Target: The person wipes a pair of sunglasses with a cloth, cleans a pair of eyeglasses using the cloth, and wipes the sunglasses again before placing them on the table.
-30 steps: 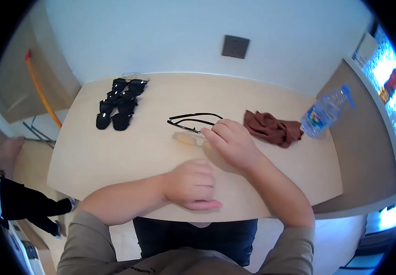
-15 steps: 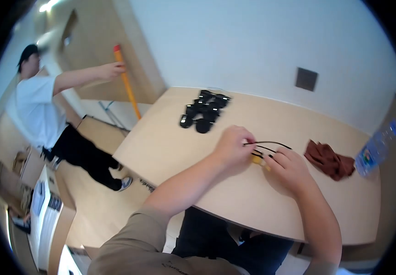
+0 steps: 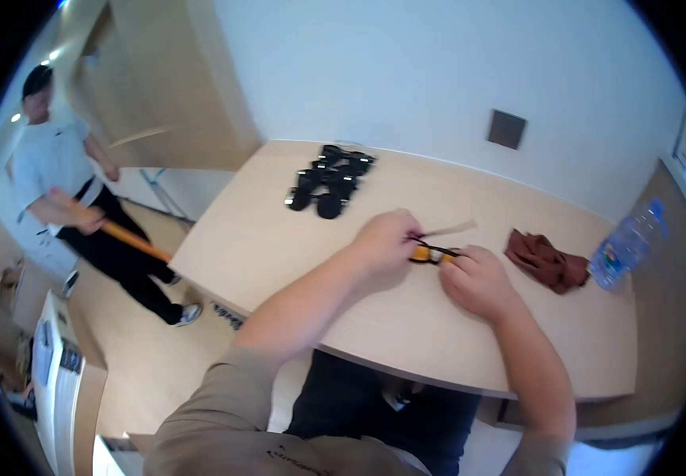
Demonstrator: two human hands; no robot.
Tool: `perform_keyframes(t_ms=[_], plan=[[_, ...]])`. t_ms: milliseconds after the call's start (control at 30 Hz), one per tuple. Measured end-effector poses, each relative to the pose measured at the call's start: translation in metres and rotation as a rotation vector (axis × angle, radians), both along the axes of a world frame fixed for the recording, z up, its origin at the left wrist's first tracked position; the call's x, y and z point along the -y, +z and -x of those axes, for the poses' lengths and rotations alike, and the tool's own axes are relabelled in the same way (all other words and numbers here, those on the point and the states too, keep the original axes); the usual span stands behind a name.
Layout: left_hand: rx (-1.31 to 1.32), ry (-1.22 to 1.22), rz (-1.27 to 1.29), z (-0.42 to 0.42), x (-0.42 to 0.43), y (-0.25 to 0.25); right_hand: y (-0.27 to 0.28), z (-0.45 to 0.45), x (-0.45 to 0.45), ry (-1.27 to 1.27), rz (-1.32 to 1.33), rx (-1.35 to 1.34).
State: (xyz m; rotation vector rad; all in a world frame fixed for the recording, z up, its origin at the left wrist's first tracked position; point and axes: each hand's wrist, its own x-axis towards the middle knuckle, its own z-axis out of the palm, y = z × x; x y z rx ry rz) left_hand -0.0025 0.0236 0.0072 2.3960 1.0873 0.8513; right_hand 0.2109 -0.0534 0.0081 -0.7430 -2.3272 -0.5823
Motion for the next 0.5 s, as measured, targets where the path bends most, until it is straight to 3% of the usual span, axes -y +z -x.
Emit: perform_keyframes(t_ms=[167,267,500], plan=[[0.302,0.121,0.184,-0.005,-0.018,-0.019,-0.009,-0.013,0.003,-0.052,0.029,-0.015],[0.411,0.157,0.362,-0.004,-0.007,-0.002,-0.011,-0.015,0.004,-0.114,0.134,-0.102],[0.462,0.181,0.14,-0.005,-0.007,-0.009,-0.008,-0.009,0.004,-0.108,0.169,-0.233]])
